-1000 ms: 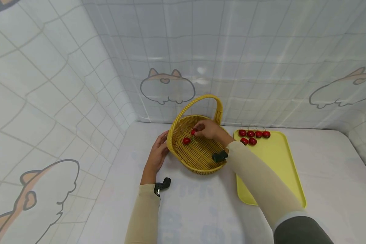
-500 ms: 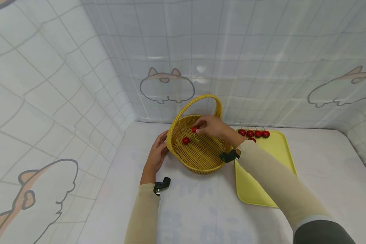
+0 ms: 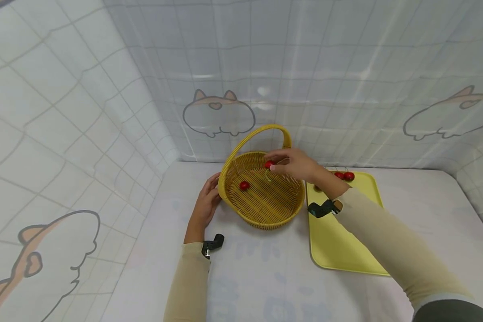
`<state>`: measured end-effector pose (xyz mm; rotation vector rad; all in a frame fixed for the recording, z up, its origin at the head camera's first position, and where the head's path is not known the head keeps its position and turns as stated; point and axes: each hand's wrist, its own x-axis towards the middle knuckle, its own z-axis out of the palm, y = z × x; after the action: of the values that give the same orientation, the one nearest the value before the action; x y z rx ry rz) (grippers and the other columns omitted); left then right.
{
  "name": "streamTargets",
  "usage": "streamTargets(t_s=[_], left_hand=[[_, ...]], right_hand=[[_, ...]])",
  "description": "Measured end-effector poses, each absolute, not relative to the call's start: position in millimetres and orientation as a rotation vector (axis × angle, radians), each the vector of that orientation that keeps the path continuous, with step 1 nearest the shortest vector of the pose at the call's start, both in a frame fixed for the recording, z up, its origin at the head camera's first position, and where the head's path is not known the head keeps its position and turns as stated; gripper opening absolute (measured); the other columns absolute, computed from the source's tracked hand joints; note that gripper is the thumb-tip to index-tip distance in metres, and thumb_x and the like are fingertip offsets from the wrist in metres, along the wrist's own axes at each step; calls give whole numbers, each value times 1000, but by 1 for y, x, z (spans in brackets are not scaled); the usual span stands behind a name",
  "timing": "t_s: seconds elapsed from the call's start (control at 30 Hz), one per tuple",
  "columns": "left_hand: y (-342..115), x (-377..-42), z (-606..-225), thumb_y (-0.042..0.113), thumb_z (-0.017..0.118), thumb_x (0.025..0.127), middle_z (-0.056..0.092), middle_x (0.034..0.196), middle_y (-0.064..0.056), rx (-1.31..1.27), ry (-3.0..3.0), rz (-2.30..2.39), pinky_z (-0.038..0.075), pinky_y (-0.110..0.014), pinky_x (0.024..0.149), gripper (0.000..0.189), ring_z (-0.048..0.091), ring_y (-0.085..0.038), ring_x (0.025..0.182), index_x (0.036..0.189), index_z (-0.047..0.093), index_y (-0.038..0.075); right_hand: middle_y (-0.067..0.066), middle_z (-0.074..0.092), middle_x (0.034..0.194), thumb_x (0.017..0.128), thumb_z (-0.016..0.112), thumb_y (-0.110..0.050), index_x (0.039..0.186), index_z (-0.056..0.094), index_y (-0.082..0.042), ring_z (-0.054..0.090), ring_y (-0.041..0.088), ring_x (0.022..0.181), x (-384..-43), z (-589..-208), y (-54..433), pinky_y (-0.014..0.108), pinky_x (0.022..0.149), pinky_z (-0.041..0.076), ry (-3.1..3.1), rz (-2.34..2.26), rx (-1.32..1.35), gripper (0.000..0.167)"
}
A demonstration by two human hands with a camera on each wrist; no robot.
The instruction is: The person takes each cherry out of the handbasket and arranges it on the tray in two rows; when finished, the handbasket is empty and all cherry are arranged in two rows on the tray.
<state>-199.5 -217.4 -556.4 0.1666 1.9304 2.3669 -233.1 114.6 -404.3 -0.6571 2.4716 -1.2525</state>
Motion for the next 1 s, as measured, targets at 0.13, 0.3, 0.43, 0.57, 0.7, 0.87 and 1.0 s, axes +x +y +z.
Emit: streamTargets(t_s=[0.13,0.3,0.43,0.57,0.7,0.87,1.0], left_hand=[[-218,-199,-556,14,54,103,41,159,-2,175,1934,2365,48,-27,104,51,45,-32,142,152,46,25],[-218,-199,-556,15,55,102,41,159,-2,180,1930,2371,48,-27,104,50,45,-32,142,151,47,25],[-219,-199,-557,15,55,102,41,159,-1,169,1931,2366,48,-28,106,51,45,-31,143,151,47,25],[-219,-200,-558,15,55,102,40,160,-2,163,1931,2362,46,-29,108,51,44,-31,144,152,47,25],[-220,-200,-559,15,55,102,41,160,-1,156,1928,2364,46,-29,108,51,44,-30,144,151,47,26],[-222,-200,-560,15,56,102,40,161,-2,167,1920,2364,47,-28,108,52,44,-30,144,152,46,25],[-223,-200,-560,15,56,102,41,160,-1,167,1915,2374,47,-28,107,51,45,-30,143,152,47,25]], right_hand=[[9,64,134,99,68,-29,137,64,-15,61,32,129,-229,-404,128,49,103,52,2438,-1349,-618,40],[10,61,135,98,69,-30,136,63,-11,64,30,124,-222,-406,148,46,103,51,2431,-1420,-578,43],[6,59,139,97,71,-33,137,61,-14,67,21,111,-215,-409,166,37,84,53,2417,-1460,-467,46],[7,58,139,96,72,-36,135,59,-15,67,16,104,-209,-411,186,34,77,54,2409,-1492,-368,46],[9,59,134,95,72,-39,133,57,-15,67,20,113,-203,-415,204,34,84,56,2422,-1530,-310,46],[2,55,140,97,69,-41,143,54,-21,63,18,124,-194,-420,227,32,92,54,2465,-1565,-261,53],[-2,61,130,98,67,-38,143,54,-17,69,10,113,-190,-428,241,25,90,56,2443,-1659,-227,51]])
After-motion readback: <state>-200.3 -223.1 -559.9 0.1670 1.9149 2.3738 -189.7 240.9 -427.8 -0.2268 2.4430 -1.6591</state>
